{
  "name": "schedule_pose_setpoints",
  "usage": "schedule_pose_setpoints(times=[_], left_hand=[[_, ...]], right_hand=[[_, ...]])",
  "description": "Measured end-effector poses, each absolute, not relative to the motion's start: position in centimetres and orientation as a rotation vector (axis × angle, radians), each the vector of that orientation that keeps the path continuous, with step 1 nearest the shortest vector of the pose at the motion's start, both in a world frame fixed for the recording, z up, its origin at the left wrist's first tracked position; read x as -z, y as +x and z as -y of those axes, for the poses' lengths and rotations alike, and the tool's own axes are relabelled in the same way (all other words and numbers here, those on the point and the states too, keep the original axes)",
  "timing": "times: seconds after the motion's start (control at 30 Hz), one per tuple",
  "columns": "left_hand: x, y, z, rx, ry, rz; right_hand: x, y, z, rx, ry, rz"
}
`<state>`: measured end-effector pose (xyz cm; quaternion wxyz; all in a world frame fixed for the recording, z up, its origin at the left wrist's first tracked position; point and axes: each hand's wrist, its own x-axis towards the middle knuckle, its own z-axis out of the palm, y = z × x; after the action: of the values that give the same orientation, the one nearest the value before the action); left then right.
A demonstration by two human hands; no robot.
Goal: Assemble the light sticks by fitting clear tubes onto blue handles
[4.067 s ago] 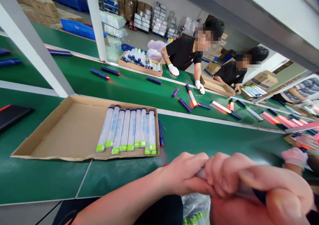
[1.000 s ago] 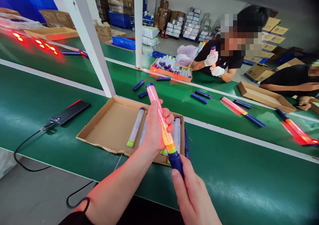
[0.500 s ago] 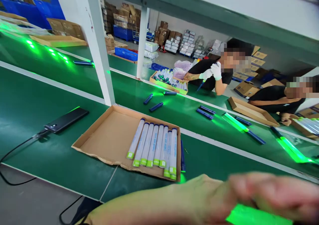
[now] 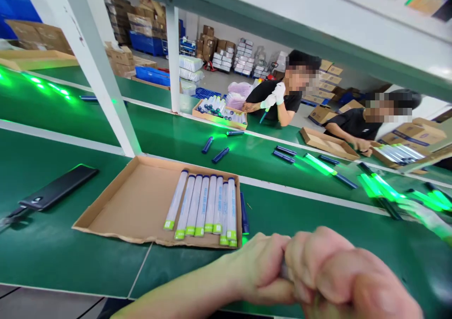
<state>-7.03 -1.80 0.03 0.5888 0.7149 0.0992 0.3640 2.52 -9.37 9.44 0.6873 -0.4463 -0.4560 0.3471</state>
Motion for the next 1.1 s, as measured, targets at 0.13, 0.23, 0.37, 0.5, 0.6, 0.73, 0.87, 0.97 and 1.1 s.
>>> schedule_pose_setpoints(times=[0.13,0.23,0.37,0.5,0.6,0.73,0.87,0.97,1.1], left_hand=[[-0.2,-8.3,2.0,-0.982,1.552,-0.209],[-0.6,-7.9,1.1,-1.101,1.291,-0.219],[-2.5,-7.6,-2.7,-1.417,0.862,-0.346],[-2.0,-12.7,-8.5,-1.412,1.259,-0.932],[0.7,-19.2,-11.6,-0.905,1.852,-1.642],[4.6,-25.0,-12.4,-0.106,1.851,-1.816],[7.1,-26.1,-12.4,-0.201,1.797,-1.769],[6.9,-25.8,-13.1,-0.485,1.623,-1.826],[2.8,-23.1,-13.7,-0.977,0.945,-1.584]], right_hand=[[-9.9,1.3,7.8,-0.591,-0.941,1.099],[-7.5,3.2,8.2,-0.668,-1.092,1.216],[-1.8,4.2,7.2,-0.986,-1.328,1.454],[1.9,7.0,-0.5,-0.902,-1.567,1.354],[1.5,12.7,-9.0,-0.785,-1.848,1.184],[0.3,18.4,-17.1,-0.618,-2.186,1.039],[1.2,17.4,-20.8,-0.511,-2.367,1.008],[2.0,15.2,-22.4,-0.586,-2.410,1.027],[1.6,13.5,-21.6,-0.755,-2.316,1.065]])
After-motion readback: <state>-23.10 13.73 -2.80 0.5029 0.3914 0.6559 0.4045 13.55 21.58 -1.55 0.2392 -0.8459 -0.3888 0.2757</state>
